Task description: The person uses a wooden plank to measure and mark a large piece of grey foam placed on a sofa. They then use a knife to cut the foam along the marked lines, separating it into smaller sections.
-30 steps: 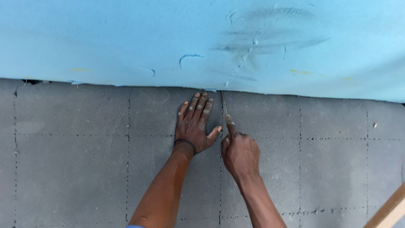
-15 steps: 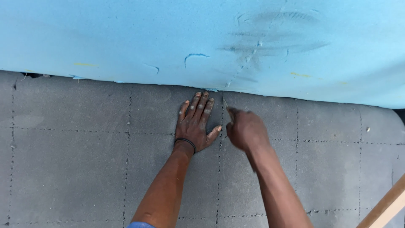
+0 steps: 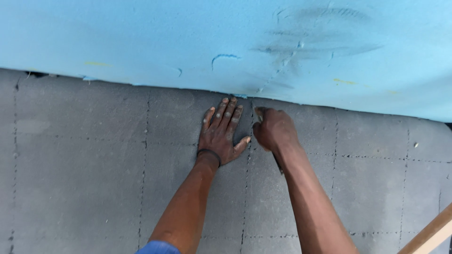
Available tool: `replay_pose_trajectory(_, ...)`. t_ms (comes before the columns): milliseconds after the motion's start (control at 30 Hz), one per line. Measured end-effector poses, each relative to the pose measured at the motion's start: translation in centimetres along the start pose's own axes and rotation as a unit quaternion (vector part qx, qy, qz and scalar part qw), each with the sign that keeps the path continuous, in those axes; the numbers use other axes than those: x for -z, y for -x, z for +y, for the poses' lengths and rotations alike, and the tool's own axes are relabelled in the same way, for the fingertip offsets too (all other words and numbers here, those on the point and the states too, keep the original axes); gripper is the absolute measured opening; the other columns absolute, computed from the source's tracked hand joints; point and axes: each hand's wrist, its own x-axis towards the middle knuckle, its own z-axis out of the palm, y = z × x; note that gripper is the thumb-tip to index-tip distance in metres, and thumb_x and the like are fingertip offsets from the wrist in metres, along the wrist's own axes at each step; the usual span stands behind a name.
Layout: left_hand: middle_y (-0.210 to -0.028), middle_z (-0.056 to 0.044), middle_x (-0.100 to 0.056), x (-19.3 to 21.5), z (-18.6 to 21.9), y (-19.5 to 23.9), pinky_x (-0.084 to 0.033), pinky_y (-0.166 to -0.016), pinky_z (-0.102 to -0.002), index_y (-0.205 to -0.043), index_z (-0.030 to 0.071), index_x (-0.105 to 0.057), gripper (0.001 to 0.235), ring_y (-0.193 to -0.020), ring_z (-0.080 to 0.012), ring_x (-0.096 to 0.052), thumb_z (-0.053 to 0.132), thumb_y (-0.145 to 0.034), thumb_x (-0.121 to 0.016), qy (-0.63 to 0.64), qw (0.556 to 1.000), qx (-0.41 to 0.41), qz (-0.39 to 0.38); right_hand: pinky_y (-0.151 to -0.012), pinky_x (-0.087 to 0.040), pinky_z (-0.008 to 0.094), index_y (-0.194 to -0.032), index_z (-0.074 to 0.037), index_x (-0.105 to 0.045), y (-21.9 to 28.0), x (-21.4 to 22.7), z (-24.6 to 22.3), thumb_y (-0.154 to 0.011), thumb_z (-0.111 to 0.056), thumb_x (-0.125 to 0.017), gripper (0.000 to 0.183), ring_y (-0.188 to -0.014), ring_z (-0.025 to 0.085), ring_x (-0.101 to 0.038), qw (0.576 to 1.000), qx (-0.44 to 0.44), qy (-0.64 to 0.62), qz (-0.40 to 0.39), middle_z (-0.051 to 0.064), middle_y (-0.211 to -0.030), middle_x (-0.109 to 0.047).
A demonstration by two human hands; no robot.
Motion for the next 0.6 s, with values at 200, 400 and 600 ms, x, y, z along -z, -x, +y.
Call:
replay_pose_trajectory(200, -0.203, -0.015, -0.038, 0.2, 0.0, -0.9, -0.015, -0.154, -0.065, -0.196, 0.017, -0.040, 0.104, -0.189, -0.0358, -0.033, 0.081, -0.116, -0.061, -0.011, 1.000, -0.006, 0.003, -0.087, -0.076, 0.060, -0.170, -0.001, -0.080, 0.1, 3.0, -0.4, -0.116, -0.019, -0.069, 0.058, -0.117, 0.054, -0.090, 0.993, 0.017, 0.113, -0.016, 0.035, -0.123, -0.093)
replay_pose_trajectory(400, -0.202, -0.015, -0.038, 0.3, 0.4, 0.3, -0.016, -0.155, -0.064, -0.195, 0.017, -0.040, 0.099, -0.190, -0.0344, -0.030, 0.081, -0.122, -0.056, 0.003, 1.000, -0.007, -0.009, -0.086, -0.076, 0.058, -0.168, -0.007, -0.079, -1.3, 2.1, -1.0, -0.108, -0.025, -0.067, 0.063, -0.089, 0.047, -0.093, 0.999, 0.015, -0.002, -0.032, 0.029, -0.095, -0.092)
replay_pose_trajectory(600, -0.204, -0.016, -0.034, 0.6, 0.1, 0.4, -0.015, -0.154, -0.066, -0.197, 0.016, -0.037, 0.103, -0.190, -0.0364, -0.029, 0.081, -0.120, -0.060, -0.012, 1.000, -0.012, -0.021, -0.101, -0.066, 0.077, -0.149, 0.005, -0.088, 2.2, 2.7, -1.4, -0.106, -0.032, -0.073, 0.059, -0.122, 0.059, -0.087, 0.997, 0.004, 0.081, 0.006, 0.039, -0.121, -0.090)
